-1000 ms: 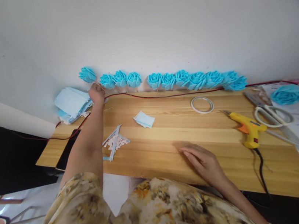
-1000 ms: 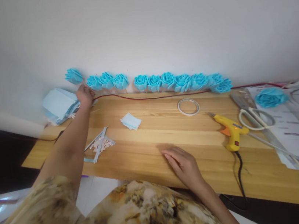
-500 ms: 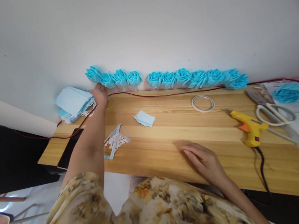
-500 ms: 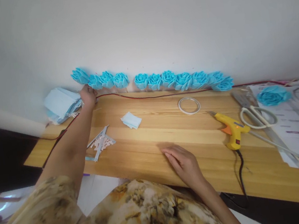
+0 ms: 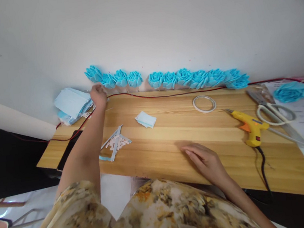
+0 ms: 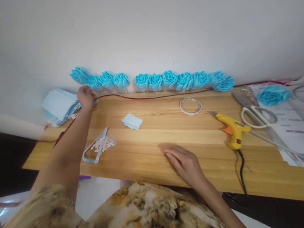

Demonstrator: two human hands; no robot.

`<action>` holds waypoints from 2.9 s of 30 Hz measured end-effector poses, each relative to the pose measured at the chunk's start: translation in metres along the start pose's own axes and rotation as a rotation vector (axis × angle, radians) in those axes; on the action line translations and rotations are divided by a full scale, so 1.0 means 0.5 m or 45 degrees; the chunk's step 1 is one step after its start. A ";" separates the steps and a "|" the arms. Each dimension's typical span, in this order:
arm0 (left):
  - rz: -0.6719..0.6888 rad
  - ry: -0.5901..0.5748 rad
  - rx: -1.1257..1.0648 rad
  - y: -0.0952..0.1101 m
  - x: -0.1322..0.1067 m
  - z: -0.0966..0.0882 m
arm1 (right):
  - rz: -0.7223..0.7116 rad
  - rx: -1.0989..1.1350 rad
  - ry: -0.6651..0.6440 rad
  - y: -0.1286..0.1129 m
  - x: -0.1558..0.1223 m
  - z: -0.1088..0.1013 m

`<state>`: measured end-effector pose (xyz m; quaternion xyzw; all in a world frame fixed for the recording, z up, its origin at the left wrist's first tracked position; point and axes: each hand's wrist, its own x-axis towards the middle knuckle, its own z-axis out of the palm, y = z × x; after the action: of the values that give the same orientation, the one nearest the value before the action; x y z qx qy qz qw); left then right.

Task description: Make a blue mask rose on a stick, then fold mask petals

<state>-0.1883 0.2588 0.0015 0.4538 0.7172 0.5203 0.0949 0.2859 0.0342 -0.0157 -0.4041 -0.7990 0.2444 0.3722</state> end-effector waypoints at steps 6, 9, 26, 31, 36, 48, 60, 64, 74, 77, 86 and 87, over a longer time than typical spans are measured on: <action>-0.229 0.136 -0.104 0.036 -0.049 -0.004 | -0.024 -0.009 0.012 0.000 0.000 0.000; -0.241 0.077 -0.177 0.060 -0.090 0.000 | -0.038 -0.008 0.008 0.003 -0.003 0.002; -0.118 -0.329 -0.424 0.194 -0.214 0.103 | -0.045 -0.022 -0.021 -0.004 0.000 -0.002; -0.192 -0.347 -0.476 0.198 -0.209 0.118 | -0.113 -0.023 0.025 -0.010 0.002 -0.001; -0.186 -0.329 -0.526 0.206 -0.207 0.131 | -0.126 -0.027 0.039 -0.004 0.000 0.003; -0.166 -0.310 -0.534 0.207 -0.204 0.142 | -0.064 0.019 0.021 -0.010 -0.002 0.001; -0.098 -0.359 -0.587 0.173 -0.184 0.155 | -0.219 -0.059 0.003 -0.051 0.330 -0.013; -0.068 -0.386 -0.614 0.173 -0.181 0.158 | -0.139 -0.100 -0.010 -0.017 0.487 0.049; -0.085 -0.474 -0.594 0.179 -0.184 0.160 | -0.051 -0.263 -0.065 0.029 0.668 0.155; -0.097 -0.451 -0.586 0.191 -0.193 0.156 | -0.099 -0.298 -0.047 0.043 0.674 0.165; -0.106 -0.450 -0.584 0.215 -0.200 0.161 | -0.171 -0.270 -0.022 0.074 0.665 0.142; -0.099 -0.444 -0.590 0.213 -0.203 0.156 | -0.180 -0.273 -0.015 0.066 0.661 0.135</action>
<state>-0.0244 0.2393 0.0218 0.4748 0.5690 0.5803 0.3377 0.1169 0.3200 0.0521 -0.3827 -0.8493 0.1331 0.3384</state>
